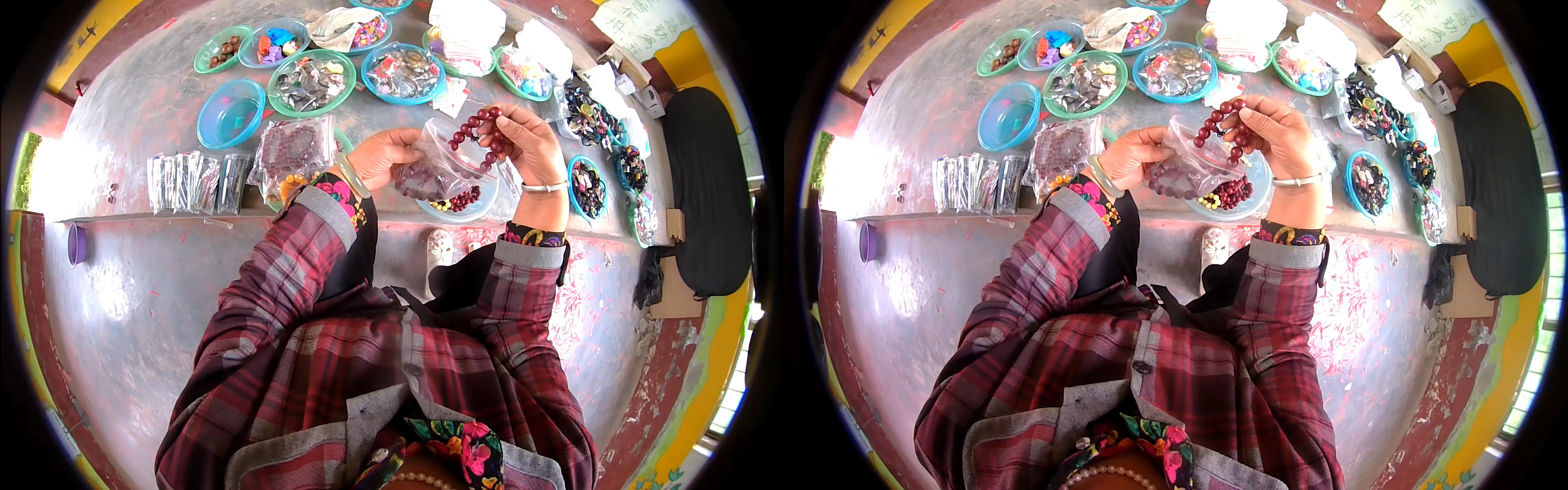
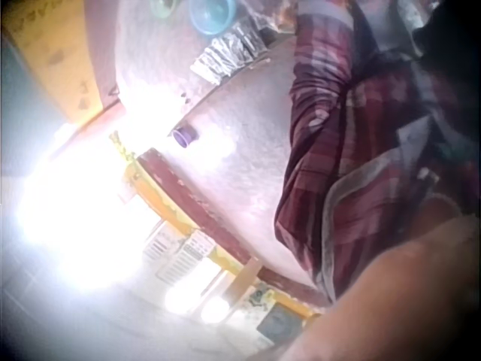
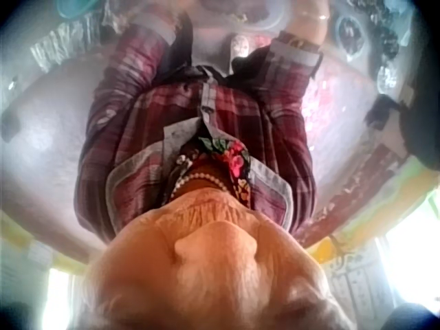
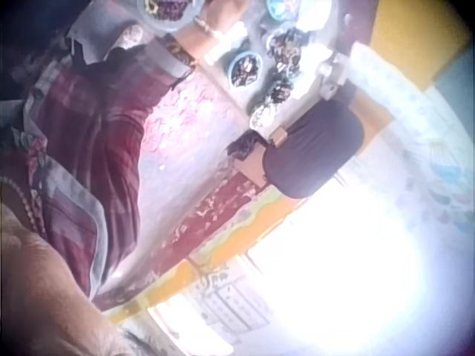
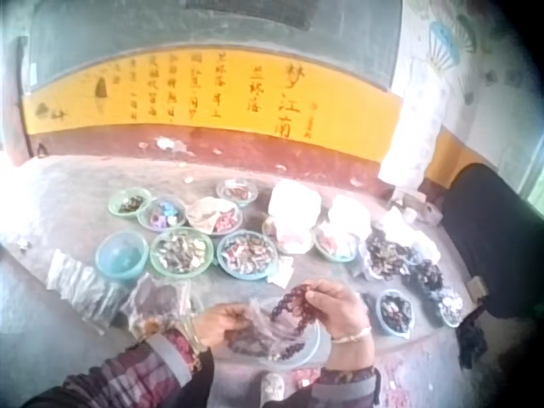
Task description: The person sits on the floor and repeatedly picks up beaded bracelets from a blue bowl, places them into small clear plastic bags, and sets the packaged items aside. The process involves handling the beads and bags by hand without tools.
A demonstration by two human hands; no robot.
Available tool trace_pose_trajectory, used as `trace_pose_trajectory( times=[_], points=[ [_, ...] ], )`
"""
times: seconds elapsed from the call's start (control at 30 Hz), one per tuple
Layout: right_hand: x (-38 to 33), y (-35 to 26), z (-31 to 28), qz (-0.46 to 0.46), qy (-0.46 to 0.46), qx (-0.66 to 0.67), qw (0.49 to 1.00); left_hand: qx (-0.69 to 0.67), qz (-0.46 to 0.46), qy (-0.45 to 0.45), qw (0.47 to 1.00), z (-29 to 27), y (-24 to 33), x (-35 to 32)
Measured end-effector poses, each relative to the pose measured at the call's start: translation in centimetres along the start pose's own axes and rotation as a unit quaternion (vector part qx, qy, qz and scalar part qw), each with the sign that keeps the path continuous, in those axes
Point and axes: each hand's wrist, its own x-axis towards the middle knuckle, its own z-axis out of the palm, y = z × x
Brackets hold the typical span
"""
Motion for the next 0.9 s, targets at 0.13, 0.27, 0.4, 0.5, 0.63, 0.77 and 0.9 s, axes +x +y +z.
trace_pose_trajectory(
  times=[0.13, 0.27, 0.4, 0.5, 0.63, 0.77, 0.9],
  points=[
    [0.6, 0.5, 0.2, 0.024, 0.025, -0.061, 0.998, -0.032, 0.013, 0.009, 0.999, 0.0, 0.0, 0.0],
    [0.8, 0.7, 0.9, 0.008, 0.032, -0.072, 0.997, -0.043, 0.032, 0.035, 0.998, -0.3, -0.3, 0.0],
    [1.3, 0.8, 1.9, 0.016, 0.031, -0.076, 0.997, -0.075, 0.031, 0.000, 0.997, -0.2, -0.3, 0.3],
    [2.1, 1.5, 2.2, 0.024, 0.044, -0.103, 0.993, -0.069, 0.022, -0.028, 0.997, 1.1, 0.2, -0.1],
    [2.8, 2.2, 2.4, 0.032, 0.051, -0.142, 0.988, -0.034, 0.003, 0.040, 0.999, 2.2, -0.1, -0.2],
    [2.6, 1.9, 2.2, 0.054, 0.035, -0.161, 0.985, 0.028, 0.032, 0.105, 0.994, 1.4, -1.1, 0.2],
    [1.9, 0.9, 2.3, 0.047, 0.028, -0.165, 0.985, 0.088, 0.098, 0.123, 0.984, 1.6, -1.4, 0.2]
  ],
)
